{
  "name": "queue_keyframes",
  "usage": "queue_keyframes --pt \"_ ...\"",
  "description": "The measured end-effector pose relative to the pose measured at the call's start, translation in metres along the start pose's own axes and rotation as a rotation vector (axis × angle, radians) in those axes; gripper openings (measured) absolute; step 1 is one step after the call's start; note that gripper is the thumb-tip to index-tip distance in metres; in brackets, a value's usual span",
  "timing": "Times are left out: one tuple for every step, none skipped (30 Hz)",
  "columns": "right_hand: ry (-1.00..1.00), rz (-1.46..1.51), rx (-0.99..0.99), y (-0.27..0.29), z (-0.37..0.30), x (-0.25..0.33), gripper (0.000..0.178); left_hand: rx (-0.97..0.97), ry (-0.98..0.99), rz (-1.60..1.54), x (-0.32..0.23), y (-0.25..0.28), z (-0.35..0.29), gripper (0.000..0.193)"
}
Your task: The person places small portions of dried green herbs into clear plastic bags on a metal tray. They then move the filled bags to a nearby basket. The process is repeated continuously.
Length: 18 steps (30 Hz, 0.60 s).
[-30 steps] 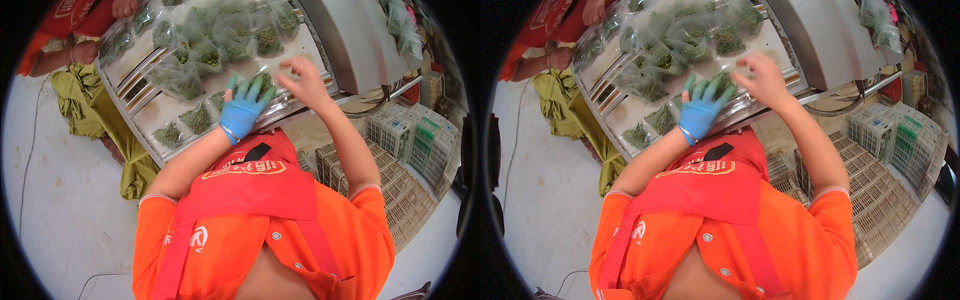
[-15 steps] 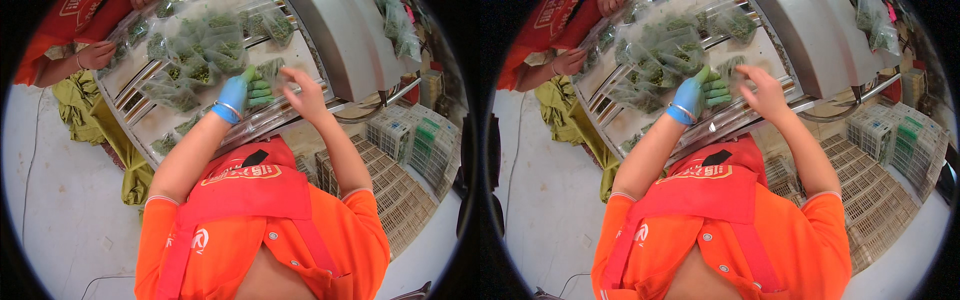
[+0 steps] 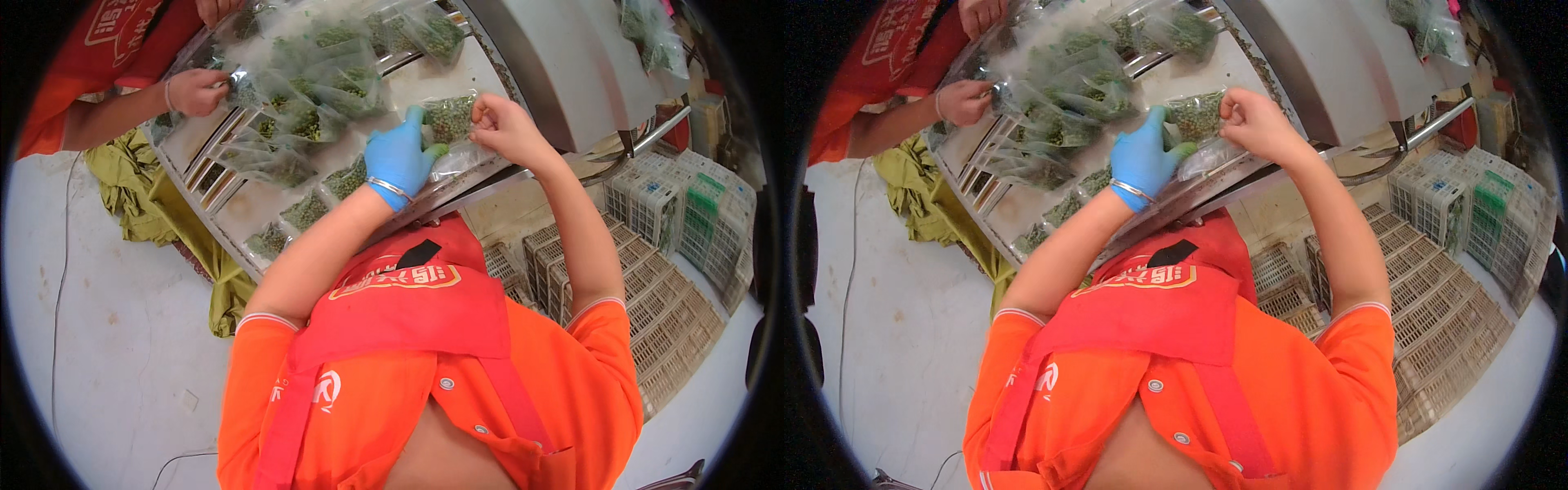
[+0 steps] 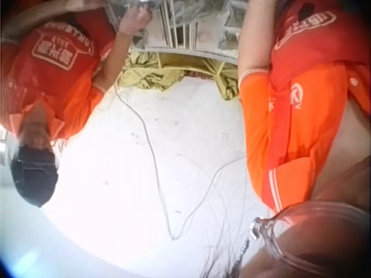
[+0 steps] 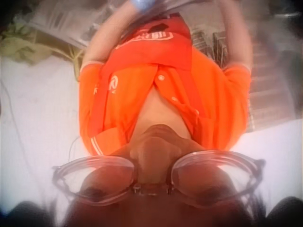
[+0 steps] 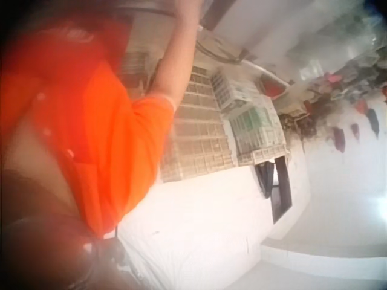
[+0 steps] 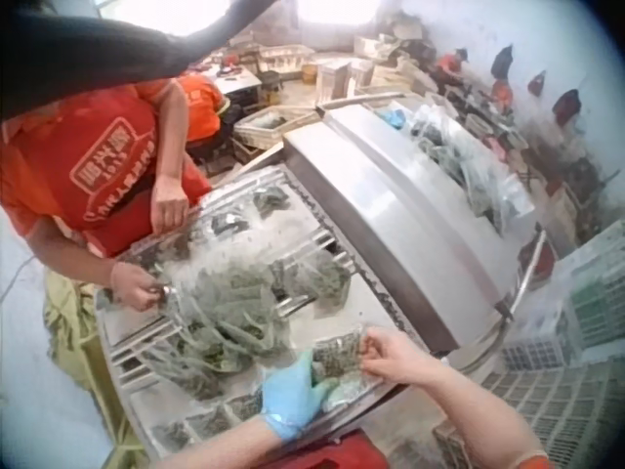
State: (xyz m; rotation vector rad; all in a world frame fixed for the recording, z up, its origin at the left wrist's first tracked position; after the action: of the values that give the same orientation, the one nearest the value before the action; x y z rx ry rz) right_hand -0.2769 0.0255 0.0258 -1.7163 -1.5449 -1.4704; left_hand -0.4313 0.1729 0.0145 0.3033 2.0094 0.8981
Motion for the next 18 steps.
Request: queue_keyframes --pt "0.101 -0.229 -0.052 -0.003 0.004 -0.004 0.022 -0.076 -0.08 0.192 -0.005 -0.007 -0.001 0.054" --pt "0.126 -0.303 -0.07 -0.006 0.008 -0.01 0.022 -0.137 -0.093 0.247 -0.007 -0.009 -0.001 0.054" --pt "0.15 -0.376 -0.089 -0.009 0.01 -0.016 0.022 -0.196 -0.107 0.302 -0.009 -0.011 -0.001 0.055" --pt "0.174 -0.449 -0.107 -0.011 0.011 -0.022 0.022 -0.255 -0.122 0.357 -0.011 -0.013 -0.002 0.055" --pt "0.139 -0.404 -0.063 -0.012 0.013 -0.025 0.028 -0.158 -0.013 0.313 -0.005 -0.019 -0.002 0.06" --pt "0.222 -0.506 -0.099 -0.012 0.011 -0.022 0.029 -0.259 -0.055 0.273 -0.003 -0.021 -0.005 0.062" --pt "0.304 -0.607 -0.137 -0.011 0.006 -0.018 0.03 -0.359 -0.098 0.233 -0.001 -0.023 -0.007 0.065" --pt "0.384 -0.707 -0.173 -0.012 -0.001 -0.011 0.03 -0.456 -0.139 0.193 0.001 -0.023 -0.01 0.067" --pt "0.466 -0.757 -0.158 -0.012 -0.006 0.001 0.032 -0.476 -0.211 0.264 -0.001 -0.023 -0.009 0.068" --pt "0.549 -0.805 -0.143 -0.011 -0.012 0.015 0.034 -0.496 -0.282 0.335 -0.001 -0.024 -0.007 0.07" --pt "0.628 -0.855 -0.131 -0.011 -0.016 0.024 0.035 -0.513 -0.36 0.405 -0.003 -0.024 -0.005 0.072" --pt "0.531 -0.889 -0.013 -0.015 -0.016 0.021 0.036 -0.465 -0.388 0.44 -0.002 -0.028 0.0 0.068" --pt "0.434 -0.92 0.105 -0.019 -0.017 0.018 0.037 -0.418 -0.415 0.476 0.0 -0.032 0.005 0.065" --pt "0.334 -0.948 0.218 -0.021 -0.017 0.013 0.037 -0.373 -0.447 0.511 -0.002 -0.032 0.01 0.062" --pt "0.354 -0.934 0.214 -0.02 -0.015 0.01 0.037 -0.366 -0.45 0.502 -0.003 -0.031 0.012 0.058" --pt "0.245 -0.93 0.316 -0.018 -0.011 0.006 0.036 -0.313 -0.441 0.51 -0.004 -0.031 0.014 0.06" --pt "0.138 -0.918 0.419 -0.017 -0.006 0.009 0.035 -0.256 -0.427 0.522 -0.008 -0.026 0.016 0.061" --pt "0.03 -0.902 0.522 -0.017 -0.004 0.008 0.034 -0.2 -0.413 0.534 -0.009 -0.023 0.017 0.062"
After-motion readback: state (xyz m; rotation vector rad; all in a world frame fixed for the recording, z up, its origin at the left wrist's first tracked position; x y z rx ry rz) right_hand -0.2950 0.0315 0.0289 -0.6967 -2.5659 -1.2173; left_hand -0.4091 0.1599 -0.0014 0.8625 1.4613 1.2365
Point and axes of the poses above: each hand's wrist, its own z-axis towards the middle knuckle, its own y-axis out of the back of the hand, x = y × z, the point moved 3 cm from there along z, towards the middle knuckle, and after that the axes turned 10 degrees about y, right-handed, at the moved point
